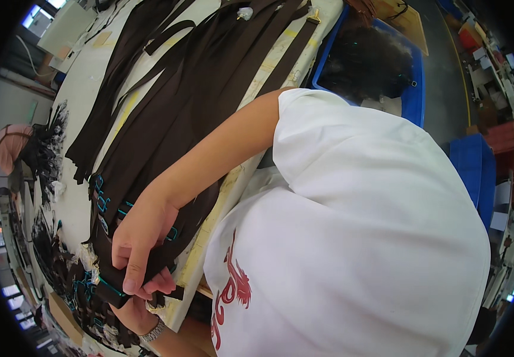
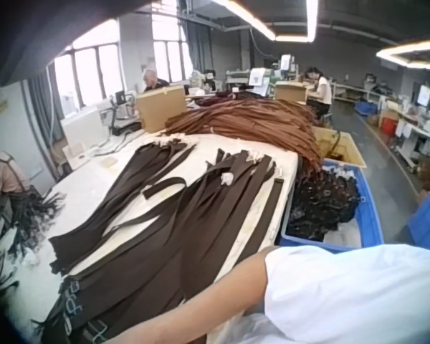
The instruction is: The person assembles brown fabric belts by threading them through teal plastic buckles and attaching gold metal tips. They handle the belts one at a time, pulling the fabric through the buckle mechanism and securing the metal tip at the end of the strap. The finished belts are placed on the table.
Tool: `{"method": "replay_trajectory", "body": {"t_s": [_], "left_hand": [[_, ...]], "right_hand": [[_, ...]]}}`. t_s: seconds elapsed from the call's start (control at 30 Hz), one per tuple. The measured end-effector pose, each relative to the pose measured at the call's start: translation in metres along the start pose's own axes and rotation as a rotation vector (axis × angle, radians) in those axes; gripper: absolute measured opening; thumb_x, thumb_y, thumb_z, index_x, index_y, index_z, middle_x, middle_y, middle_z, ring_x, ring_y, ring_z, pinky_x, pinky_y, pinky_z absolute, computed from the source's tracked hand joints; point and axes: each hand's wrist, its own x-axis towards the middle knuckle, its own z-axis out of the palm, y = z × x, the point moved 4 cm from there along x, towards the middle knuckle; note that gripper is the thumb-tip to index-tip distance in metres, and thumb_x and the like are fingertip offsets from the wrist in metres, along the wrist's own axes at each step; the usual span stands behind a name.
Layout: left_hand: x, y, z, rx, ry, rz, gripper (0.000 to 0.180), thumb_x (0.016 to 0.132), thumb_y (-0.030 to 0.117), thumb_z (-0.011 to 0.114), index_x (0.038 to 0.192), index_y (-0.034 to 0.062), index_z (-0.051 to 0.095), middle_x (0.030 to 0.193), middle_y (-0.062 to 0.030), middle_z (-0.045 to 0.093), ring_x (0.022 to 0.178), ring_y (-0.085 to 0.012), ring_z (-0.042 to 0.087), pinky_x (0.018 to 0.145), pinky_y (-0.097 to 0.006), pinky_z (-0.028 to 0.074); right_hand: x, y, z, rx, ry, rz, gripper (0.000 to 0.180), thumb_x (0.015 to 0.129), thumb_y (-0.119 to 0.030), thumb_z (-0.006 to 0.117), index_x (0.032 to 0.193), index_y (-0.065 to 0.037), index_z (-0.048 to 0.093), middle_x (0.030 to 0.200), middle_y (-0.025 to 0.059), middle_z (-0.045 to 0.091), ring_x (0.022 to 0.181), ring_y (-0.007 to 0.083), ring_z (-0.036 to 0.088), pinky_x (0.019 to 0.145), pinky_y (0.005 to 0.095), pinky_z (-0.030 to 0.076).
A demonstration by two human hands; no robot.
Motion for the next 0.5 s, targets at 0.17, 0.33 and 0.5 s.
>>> {"method": "replay_trajectory", "body": {"t_s": [0.17,0.33,0.5], "left_hand": [[0.016,0.072,0.02,0.311,-0.103,0.064,0.017,0.096,0.0,0.07,0.112,-0.0053,0.066,0.117,-0.0128,0.07,0.105,-0.0214,0.067,0.09,-0.036,0.053],[-0.002,0.15,0.085,0.749,-0.3,0.518,0.045,0.095,0.028,0.079,0.128,-0.0005,0.067,0.115,-0.0169,0.073,0.105,-0.0372,0.07,0.086,-0.042,0.054],[-0.01,0.145,0.104,0.956,-0.418,0.557,0.049,0.089,0.028,0.087,0.124,-0.003,0.069,0.107,-0.0188,0.074,0.097,-0.0391,0.072,0.08,-0.044,0.057]], "right_hand": [[0.0,-0.013,-0.013,-0.105,0.202,0.169,0.041,0.094,-0.038,0.082,0.086,-0.001,0.064,0.061,-0.0009,0.051,0.049,0.0096,0.051,0.051,0.0295,0.048],[-0.01,-0.004,-0.005,-0.222,0.307,0.361,0.03,0.095,-0.026,0.08,0.081,-0.003,0.066,0.057,-0.0043,0.046,0.046,0.0061,0.041,0.048,0.0264,0.038],[-0.014,0.011,0.0,-0.218,0.226,0.344,0.024,0.101,-0.017,0.066,0.083,-0.001,0.068,0.06,-0.0012,0.049,0.046,0.006,0.039,0.045,0.0253,0.032]]}}
